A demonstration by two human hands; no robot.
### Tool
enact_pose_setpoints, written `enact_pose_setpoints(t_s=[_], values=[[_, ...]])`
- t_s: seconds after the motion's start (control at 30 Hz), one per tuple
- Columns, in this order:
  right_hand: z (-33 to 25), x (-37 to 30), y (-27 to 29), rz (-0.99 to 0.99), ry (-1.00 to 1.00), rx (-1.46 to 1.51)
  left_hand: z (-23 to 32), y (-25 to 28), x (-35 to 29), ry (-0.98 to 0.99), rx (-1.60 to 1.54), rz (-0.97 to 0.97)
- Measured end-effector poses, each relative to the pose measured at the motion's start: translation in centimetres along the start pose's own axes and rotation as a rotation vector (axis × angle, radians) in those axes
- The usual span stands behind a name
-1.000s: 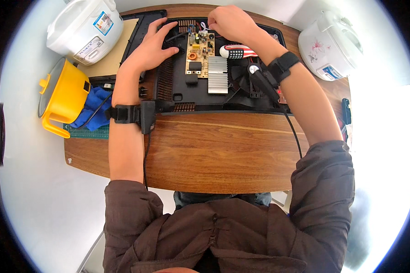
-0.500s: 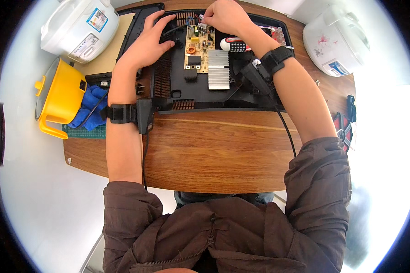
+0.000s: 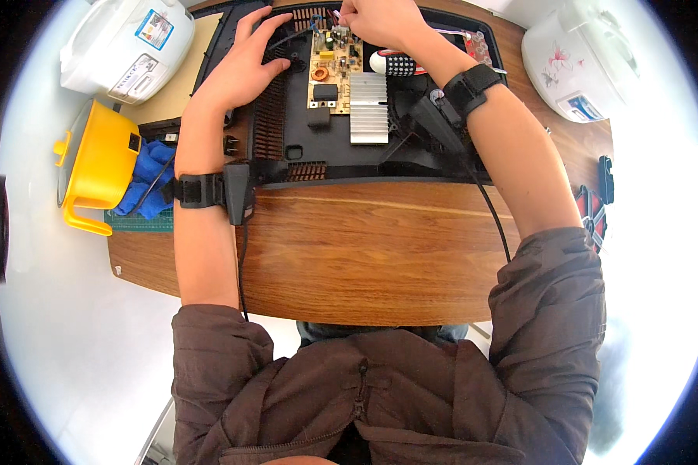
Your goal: The person uses a screwdriver to remove screws from a disassembled electronic device on a wooden table, then lifts and repositions internal components including a fan and circuit board. The person continues to unscrew and adjust parts within the device's chassis.
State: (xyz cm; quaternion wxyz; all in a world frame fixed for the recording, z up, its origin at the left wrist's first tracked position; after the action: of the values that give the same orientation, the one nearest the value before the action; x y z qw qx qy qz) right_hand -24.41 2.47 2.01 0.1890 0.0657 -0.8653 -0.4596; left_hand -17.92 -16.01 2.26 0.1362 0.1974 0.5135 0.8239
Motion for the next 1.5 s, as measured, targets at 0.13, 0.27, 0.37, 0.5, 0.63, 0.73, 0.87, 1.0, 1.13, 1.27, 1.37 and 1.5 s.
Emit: enact_pose_setpoints(t_s=[0.13,0.27,0.37,0.5,0.63,0.73,0.87,1.0,1.13,1.27,1.37,1.5], values=[[0.3,-0.1,1.0,0.050,-0.100,0.102,-1.2,-1.1,0.9,-0.004,-0.020,-0.067],[-0.4,-0.3,0.6,0.085,0.011,0.051,-1.0,-0.8,0.9,0.001,-0.025,-0.062],[-0.5,-0.2,0.3,0.107,0.042,0.074,-0.9,-0.7,0.4,-0.004,-0.024,-0.048],[-0.6,-0.1,0.3,0.070,0.047,0.092,-1.5,-1.2,0.9,-0.019,-0.021,-0.037],[-0.8,-0.2,-0.1,0.006,0.029,0.030,-1.4,-1.1,0.8,-0.021,-0.033,-0.031],[-1.1,-0.2,-0.2,-0.032,0.018,-0.012,-1.1,-0.8,0.5,-0.034,-0.030,-0.022],[-0.2,0.3,-0.5,0.006,0.094,-0.017,-1.0,-0.9,0.6,-0.034,-0.041,-0.022],[-1.4,-0.1,0.2,0.019,0.143,-0.026,-0.9,-0.7,0.4,-0.036,-0.038,-0.013],[-0.2,0.3,0.9,0.136,0.014,0.164,-1.9,-1.3,0.9,0.006,-0.037,-0.042],[0.9,-0.1,0.8,0.090,-0.086,0.249,-0.8,-0.7,0.4,-0.013,-0.041,-0.034],[1.3,-0.3,1.0,0.087,-0.099,0.287,-1.4,-1.0,0.9,-0.020,-0.037,-0.024],[2.3,-0.5,1.9,0.012,-0.172,0.326,-1.9,-1.6,1.1,0.001,-0.048,-0.038]])
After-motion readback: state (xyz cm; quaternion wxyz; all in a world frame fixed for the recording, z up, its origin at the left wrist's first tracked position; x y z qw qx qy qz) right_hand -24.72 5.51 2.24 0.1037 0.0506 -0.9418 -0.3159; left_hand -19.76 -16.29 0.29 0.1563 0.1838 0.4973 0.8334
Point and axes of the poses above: each hand's wrist, its own x-axis towards the middle knuckle, its own y-axis out of the back of the hand, z = x × y, the point moved 8 cm from there along x, towards the middle knuckle, and after that the axes turned 8 degrees about x, right-handed, at the moved point
